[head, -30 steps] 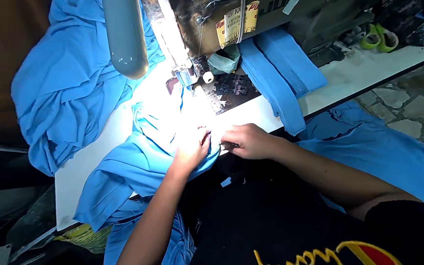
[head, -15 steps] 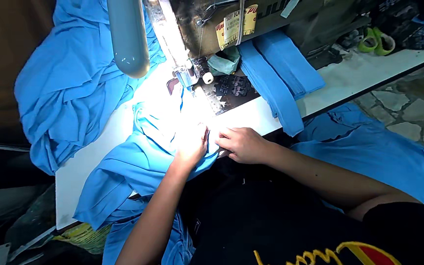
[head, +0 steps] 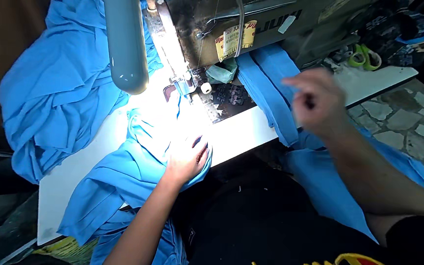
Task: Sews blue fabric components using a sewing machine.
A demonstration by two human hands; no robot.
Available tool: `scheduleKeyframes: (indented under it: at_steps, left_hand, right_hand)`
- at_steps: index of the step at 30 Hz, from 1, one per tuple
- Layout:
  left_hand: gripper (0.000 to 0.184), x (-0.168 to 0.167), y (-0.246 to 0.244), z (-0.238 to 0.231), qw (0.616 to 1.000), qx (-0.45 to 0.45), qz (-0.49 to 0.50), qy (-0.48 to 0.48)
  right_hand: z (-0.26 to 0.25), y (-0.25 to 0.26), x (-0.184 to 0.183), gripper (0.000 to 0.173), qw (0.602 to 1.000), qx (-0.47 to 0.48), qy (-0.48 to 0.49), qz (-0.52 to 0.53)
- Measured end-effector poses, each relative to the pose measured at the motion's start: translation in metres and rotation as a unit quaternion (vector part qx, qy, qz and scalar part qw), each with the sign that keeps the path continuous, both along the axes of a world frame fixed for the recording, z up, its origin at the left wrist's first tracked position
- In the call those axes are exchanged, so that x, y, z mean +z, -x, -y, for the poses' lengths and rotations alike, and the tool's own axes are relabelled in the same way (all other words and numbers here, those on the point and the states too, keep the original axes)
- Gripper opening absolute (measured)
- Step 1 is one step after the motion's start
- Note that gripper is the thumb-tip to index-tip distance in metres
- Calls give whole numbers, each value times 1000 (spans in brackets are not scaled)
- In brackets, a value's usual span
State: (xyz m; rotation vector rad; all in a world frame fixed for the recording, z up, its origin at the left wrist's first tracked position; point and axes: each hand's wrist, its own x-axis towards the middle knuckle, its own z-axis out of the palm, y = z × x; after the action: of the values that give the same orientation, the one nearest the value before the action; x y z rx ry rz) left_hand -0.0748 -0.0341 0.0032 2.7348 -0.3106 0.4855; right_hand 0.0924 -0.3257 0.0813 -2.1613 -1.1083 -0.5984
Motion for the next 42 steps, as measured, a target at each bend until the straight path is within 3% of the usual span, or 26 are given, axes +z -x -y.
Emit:
scheduleKeyframes:
  at_steps: [4,7,11,26,35,42]
  left_hand:
    - [37,-1,-3,-1,1000,13,7,-20]
    - [40,3,-5,-1,999,22,-12,-28]
    - [42,5,-10,-2,999,30,-21,-28]
    - [45,15,-39,-22,992,68,-79,-74]
    - [39,19,-62,-37,993,65,-15,-92]
    - [37,31,-76,-43,991,86,-43,-88]
  right_hand:
    - [38,-67,-13,38,986,-165,-11,8]
    - [53,-95,-37,54,979,-200,30,-28]
    - [54,-107,-71,54,972,-230,54,-4]
    - [54,-105,-83,52,973,-231,21,7]
    - [55,-106,-82,48,973,-228,16,-6]
    - [55,-108,-84,48,974,-228,9,1]
